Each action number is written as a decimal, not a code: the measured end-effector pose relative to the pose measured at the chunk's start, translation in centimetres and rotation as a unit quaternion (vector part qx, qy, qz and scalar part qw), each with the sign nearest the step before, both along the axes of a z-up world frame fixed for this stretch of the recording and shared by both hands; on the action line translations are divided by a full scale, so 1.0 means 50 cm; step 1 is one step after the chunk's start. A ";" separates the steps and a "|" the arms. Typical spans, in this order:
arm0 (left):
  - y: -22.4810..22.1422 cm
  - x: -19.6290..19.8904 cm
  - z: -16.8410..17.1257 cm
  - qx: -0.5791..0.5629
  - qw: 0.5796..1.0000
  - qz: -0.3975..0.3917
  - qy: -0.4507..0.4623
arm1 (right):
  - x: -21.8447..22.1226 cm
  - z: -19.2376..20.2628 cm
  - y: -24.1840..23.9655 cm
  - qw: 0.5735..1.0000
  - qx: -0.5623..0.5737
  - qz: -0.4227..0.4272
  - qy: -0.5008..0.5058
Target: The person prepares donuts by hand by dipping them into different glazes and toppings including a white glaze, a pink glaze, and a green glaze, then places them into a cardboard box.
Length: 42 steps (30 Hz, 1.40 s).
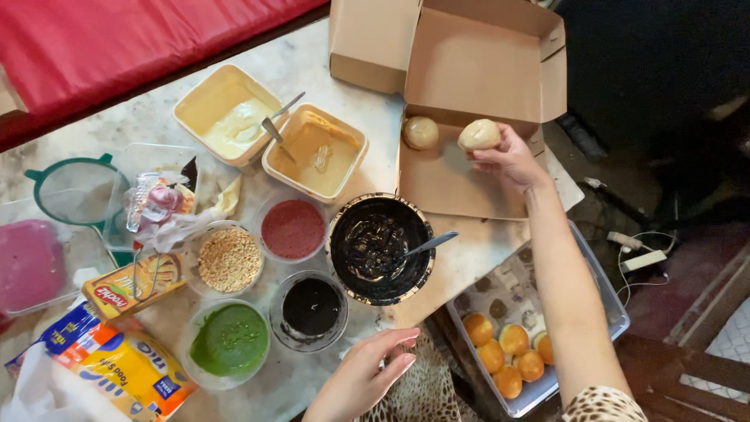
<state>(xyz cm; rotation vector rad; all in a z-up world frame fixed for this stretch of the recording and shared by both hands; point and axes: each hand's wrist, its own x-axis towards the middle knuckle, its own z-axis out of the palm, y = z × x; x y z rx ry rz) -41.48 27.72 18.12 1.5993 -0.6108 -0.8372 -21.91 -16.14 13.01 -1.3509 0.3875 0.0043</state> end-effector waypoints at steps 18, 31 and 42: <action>-0.030 0.018 0.007 0.028 0.999 -0.025 -0.005 | 0.081 -0.268 -0.186 0.999 -0.045 0.004 0.015; -0.032 0.019 0.025 0.048 0.998 -0.043 0.001 | 0.079 -0.260 -0.037 0.956 -0.279 -0.081 -0.052; -0.029 0.015 0.026 0.035 0.998 -0.044 -0.007 | 0.073 -0.179 0.044 0.922 -0.370 -0.115 -0.014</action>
